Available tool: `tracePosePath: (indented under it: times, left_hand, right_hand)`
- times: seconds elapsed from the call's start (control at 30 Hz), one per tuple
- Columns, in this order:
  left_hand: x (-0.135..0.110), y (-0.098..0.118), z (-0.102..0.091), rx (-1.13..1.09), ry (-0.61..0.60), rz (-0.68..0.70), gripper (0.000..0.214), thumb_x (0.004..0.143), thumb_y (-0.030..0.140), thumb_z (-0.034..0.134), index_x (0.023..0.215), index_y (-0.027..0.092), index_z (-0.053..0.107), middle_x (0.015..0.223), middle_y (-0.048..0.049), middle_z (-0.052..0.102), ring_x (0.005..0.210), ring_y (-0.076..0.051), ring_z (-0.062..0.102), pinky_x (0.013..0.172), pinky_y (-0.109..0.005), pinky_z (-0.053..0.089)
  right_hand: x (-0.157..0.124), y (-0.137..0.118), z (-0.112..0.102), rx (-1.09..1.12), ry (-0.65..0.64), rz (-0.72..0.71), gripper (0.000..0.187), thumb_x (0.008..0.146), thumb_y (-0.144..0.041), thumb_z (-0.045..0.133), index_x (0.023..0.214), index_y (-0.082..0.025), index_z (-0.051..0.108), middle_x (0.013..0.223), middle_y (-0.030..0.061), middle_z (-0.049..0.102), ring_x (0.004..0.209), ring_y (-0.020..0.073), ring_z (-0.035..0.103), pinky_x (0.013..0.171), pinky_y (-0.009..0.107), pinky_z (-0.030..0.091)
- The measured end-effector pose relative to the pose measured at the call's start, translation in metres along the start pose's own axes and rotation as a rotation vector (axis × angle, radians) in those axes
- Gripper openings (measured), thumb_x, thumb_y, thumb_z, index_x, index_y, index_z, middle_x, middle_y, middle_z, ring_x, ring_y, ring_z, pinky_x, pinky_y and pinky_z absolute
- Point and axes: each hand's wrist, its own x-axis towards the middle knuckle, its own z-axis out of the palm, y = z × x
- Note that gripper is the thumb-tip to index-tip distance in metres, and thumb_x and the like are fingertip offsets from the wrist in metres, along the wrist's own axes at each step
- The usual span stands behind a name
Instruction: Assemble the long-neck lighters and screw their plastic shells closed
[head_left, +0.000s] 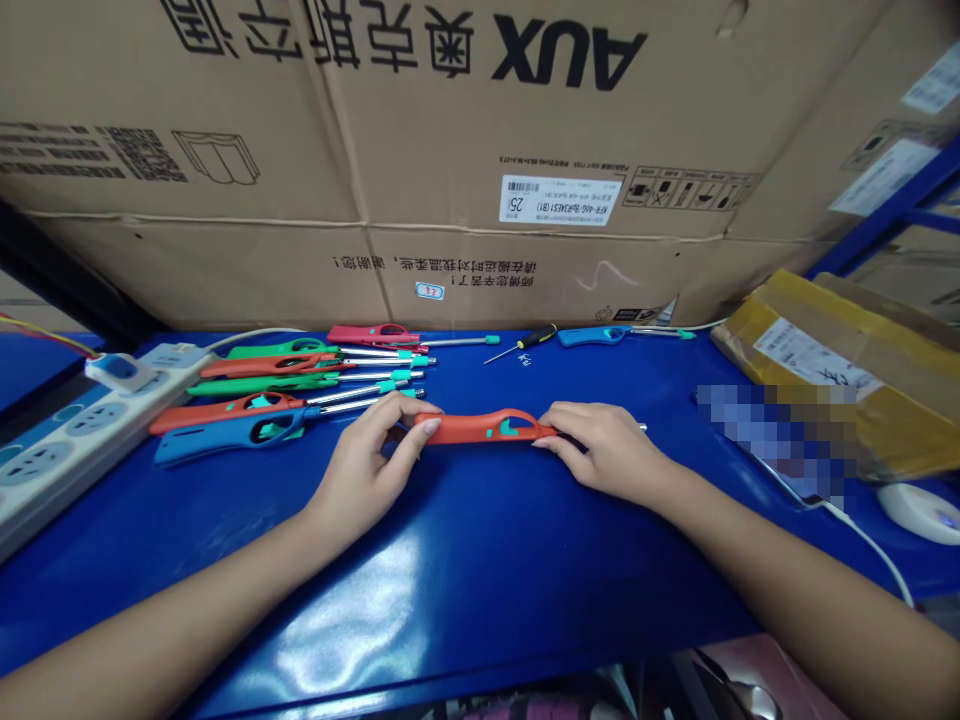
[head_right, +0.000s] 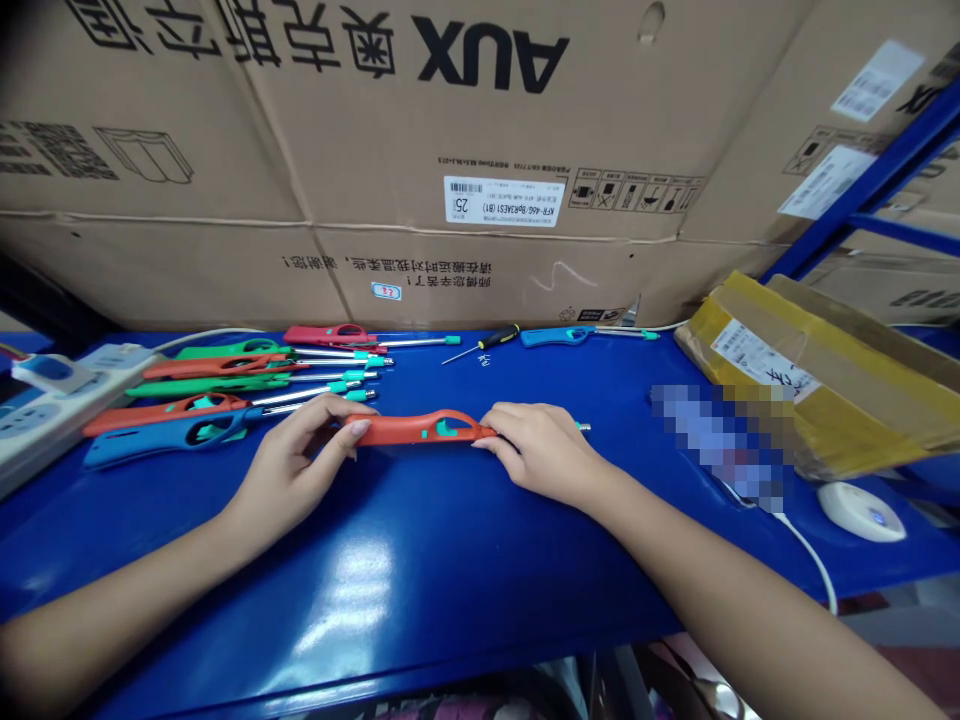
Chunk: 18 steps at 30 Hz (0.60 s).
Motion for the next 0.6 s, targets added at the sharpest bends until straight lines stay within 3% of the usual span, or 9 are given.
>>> tracePosePath:
  times: [0.17, 0.33, 0.47, 0.6]
  left_hand:
    - [0.000, -0.001, 0.002, 0.012, -0.039, 0.078, 0.016, 0.098, 0.033, 0.060, 0.105, 0.020, 0.066, 0.096, -0.0024, 0.066, 0.083, -0.015, 0.065, 0.074, -0.025, 0.050]
    - [-0.001, -0.002, 0.004, 0.067, -0.147, 0.274, 0.017, 0.094, 0.025, 0.067, 0.110, 0.020, 0.069, 0.103, -0.0047, 0.071, 0.093, -0.016, 0.068, 0.086, -0.027, 0.053]
    - [-0.005, 0.001, 0.003, 0.097, -0.121, 0.342, 0.022, 0.094, 0.019, 0.066, 0.116, 0.019, 0.069, 0.105, -0.0062, 0.071, 0.094, -0.016, 0.068, 0.085, -0.027, 0.055]
    - [-0.007, 0.006, 0.001, 0.096, -0.089, 0.361, 0.023, 0.093, 0.019, 0.068, 0.116, 0.019, 0.070, 0.102, -0.0054, 0.072, 0.090, -0.016, 0.068, 0.081, -0.026, 0.055]
  right_hand:
    - [-0.002, -0.003, 0.001, -0.174, 0.116, -0.045, 0.022, 0.102, -0.033, 0.052, 0.095, -0.020, 0.068, 0.084, 0.0012, 0.073, 0.069, 0.0174, 0.066, 0.067, 0.031, 0.039]
    - [0.002, -0.009, -0.001, -0.208, 0.064, -0.108, 0.019, 0.100, -0.030, 0.055, 0.107, -0.018, 0.068, 0.094, 0.0041, 0.075, 0.079, 0.0203, 0.068, 0.070, 0.033, 0.041]
    - [0.000, -0.009, 0.002, -0.166, 0.031, -0.130, 0.020, 0.101, -0.029, 0.052, 0.107, -0.019, 0.068, 0.098, 0.0055, 0.076, 0.082, 0.0204, 0.068, 0.071, 0.033, 0.041]
    - [-0.001, -0.012, 0.000, -0.169, 0.111, -0.116, 0.022, 0.103, -0.029, 0.050, 0.104, -0.020, 0.070, 0.091, 0.0038, 0.077, 0.078, 0.0183, 0.068, 0.070, 0.033, 0.042]
